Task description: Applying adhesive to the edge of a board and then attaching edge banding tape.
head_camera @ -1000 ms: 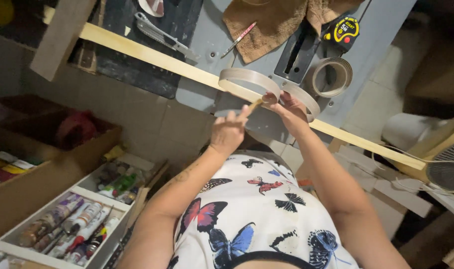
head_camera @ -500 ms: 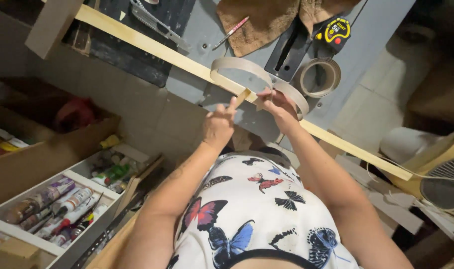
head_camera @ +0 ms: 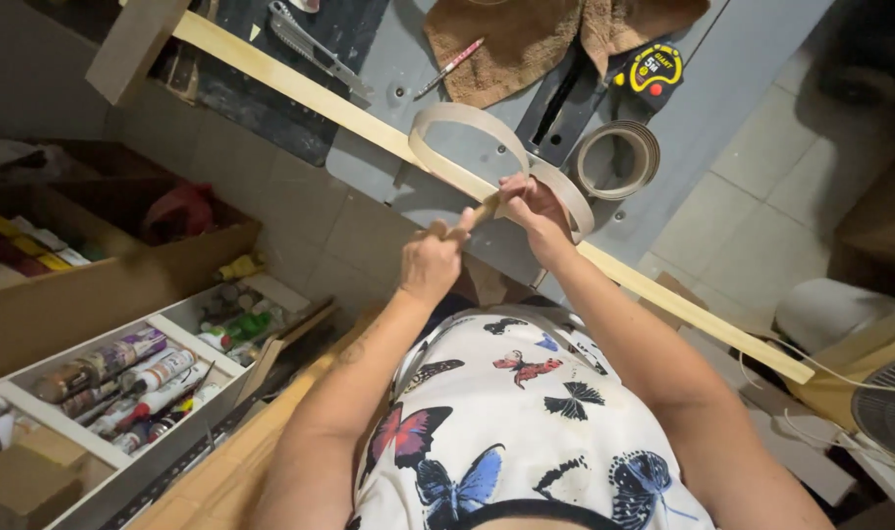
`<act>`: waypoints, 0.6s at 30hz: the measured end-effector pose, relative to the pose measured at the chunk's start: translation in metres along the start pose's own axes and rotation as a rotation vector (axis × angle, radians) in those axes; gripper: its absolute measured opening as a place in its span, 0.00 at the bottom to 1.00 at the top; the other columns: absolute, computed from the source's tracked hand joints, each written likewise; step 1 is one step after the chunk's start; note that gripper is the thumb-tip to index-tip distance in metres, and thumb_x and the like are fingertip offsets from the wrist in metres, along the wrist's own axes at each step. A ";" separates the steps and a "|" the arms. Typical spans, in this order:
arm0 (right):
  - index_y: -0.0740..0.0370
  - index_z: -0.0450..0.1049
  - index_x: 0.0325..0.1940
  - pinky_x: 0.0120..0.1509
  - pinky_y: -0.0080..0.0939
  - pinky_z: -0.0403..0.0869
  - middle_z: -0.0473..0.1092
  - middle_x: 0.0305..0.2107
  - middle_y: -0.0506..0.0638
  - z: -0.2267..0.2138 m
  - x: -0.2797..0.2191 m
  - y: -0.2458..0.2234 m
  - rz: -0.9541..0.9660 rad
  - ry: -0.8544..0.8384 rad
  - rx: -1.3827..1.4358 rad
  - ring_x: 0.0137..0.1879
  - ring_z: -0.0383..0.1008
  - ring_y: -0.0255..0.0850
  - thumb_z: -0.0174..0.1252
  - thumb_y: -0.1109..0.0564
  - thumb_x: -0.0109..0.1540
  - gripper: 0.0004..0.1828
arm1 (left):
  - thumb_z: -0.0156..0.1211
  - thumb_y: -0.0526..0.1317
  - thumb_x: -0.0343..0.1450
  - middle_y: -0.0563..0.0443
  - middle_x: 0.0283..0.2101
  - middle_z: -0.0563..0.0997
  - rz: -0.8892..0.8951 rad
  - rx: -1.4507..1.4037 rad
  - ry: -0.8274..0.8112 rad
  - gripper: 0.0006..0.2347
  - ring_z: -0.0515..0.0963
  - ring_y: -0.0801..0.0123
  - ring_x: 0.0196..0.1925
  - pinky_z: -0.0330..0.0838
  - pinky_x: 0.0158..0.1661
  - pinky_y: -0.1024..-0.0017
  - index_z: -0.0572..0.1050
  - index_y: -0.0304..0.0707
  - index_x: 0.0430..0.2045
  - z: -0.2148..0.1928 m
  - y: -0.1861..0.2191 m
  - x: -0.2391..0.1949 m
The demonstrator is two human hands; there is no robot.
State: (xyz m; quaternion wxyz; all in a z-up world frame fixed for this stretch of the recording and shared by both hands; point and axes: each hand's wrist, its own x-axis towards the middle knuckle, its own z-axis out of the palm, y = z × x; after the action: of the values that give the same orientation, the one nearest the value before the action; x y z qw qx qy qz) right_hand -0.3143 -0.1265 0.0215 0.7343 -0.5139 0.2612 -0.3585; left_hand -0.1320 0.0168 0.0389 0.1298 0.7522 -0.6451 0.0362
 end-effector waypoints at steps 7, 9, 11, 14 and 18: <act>0.51 0.75 0.51 0.81 0.55 0.55 0.72 0.48 0.44 -0.006 -0.013 0.030 0.191 0.072 0.015 0.71 0.65 0.39 0.58 0.54 0.73 0.04 | 0.57 0.46 0.78 0.53 0.30 0.72 -0.176 0.076 0.076 0.17 0.82 0.56 0.26 0.79 0.26 0.62 0.77 0.57 0.63 -0.020 -0.068 0.022; 0.51 0.75 0.51 0.81 0.55 0.55 0.72 0.48 0.43 -0.005 -0.012 0.032 0.185 0.063 0.006 0.71 0.65 0.39 0.59 0.53 0.73 0.04 | 0.56 0.46 0.79 0.53 0.31 0.72 -0.198 0.022 0.052 0.17 0.83 0.54 0.28 0.79 0.28 0.60 0.75 0.57 0.65 -0.004 -0.071 0.016; 0.51 0.74 0.51 0.82 0.55 0.54 0.71 0.47 0.43 -0.003 -0.012 0.026 0.178 0.057 -0.003 0.71 0.65 0.38 0.59 0.52 0.73 0.04 | 0.55 0.46 0.79 0.53 0.32 0.72 -0.218 -0.033 0.028 0.18 0.83 0.53 0.30 0.80 0.29 0.58 0.74 0.57 0.66 0.004 -0.062 0.010; 0.51 0.74 0.49 0.81 0.55 0.55 0.71 0.47 0.45 0.000 -0.010 0.009 0.175 0.061 -0.026 0.70 0.66 0.40 0.59 0.53 0.73 0.02 | 0.59 0.46 0.77 0.51 0.32 0.72 -0.143 0.062 -0.084 0.22 0.82 0.56 0.25 0.79 0.28 0.58 0.69 0.58 0.70 0.007 -0.045 0.002; 0.51 0.74 0.49 0.80 0.53 0.57 0.71 0.46 0.45 -0.002 -0.007 0.014 0.160 0.049 -0.067 0.70 0.67 0.40 0.59 0.53 0.73 0.03 | 0.60 0.46 0.76 0.57 0.33 0.73 -0.099 -0.085 -0.001 0.22 0.83 0.58 0.30 0.79 0.34 0.59 0.71 0.69 0.68 0.005 -0.056 0.004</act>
State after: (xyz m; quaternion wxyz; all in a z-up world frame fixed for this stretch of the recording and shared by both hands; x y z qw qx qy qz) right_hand -0.3166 -0.1192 0.0072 0.7365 -0.5065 0.3313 -0.3022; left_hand -0.0767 0.0194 0.0264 0.1629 0.7769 -0.6082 0.0020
